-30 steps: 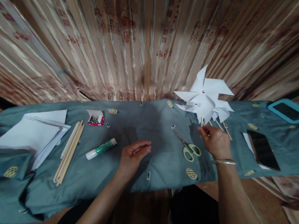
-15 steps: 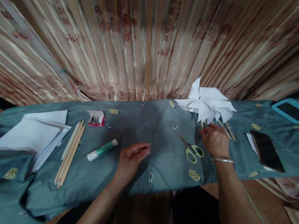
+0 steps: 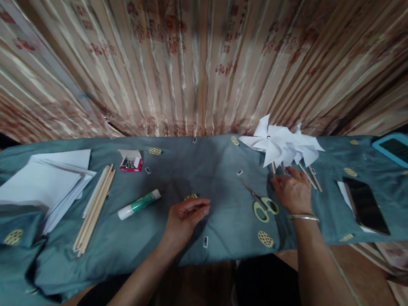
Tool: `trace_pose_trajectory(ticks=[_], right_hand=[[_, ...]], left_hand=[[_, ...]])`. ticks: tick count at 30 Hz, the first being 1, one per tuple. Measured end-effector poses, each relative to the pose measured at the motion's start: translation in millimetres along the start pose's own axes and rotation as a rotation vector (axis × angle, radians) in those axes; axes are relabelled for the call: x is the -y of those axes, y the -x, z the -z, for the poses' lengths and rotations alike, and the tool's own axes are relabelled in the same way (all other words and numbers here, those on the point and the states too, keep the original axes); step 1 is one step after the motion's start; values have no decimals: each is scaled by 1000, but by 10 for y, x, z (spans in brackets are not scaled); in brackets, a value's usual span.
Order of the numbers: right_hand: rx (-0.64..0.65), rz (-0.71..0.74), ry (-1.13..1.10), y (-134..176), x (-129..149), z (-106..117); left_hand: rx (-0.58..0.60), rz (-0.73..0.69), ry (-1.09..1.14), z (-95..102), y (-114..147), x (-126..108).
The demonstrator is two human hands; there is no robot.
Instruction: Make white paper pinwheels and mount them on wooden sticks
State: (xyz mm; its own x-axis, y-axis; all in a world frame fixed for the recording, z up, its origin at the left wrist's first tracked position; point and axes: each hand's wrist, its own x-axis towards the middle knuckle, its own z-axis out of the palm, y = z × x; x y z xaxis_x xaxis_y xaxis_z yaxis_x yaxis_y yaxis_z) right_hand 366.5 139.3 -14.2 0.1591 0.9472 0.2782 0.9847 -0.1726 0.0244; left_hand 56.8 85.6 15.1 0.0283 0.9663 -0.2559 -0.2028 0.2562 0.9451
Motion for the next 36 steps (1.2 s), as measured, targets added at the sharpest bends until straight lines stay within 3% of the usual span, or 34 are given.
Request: trace_pose_trajectory(ticks=[20, 26, 31, 36], right_hand=[[-1, -8, 29, 5, -1, -43], [-57, -26, -17, 11, 49, 135], [-146, 43, -283, 19, 463, 340], [33, 90, -718, -222, 1104, 140]], left_hand=[[19, 4, -4, 21, 7, 43], [18, 8, 13, 14, 0, 34], [27, -18, 19, 28, -22, 2], [45, -33, 7, 55, -3, -35]])
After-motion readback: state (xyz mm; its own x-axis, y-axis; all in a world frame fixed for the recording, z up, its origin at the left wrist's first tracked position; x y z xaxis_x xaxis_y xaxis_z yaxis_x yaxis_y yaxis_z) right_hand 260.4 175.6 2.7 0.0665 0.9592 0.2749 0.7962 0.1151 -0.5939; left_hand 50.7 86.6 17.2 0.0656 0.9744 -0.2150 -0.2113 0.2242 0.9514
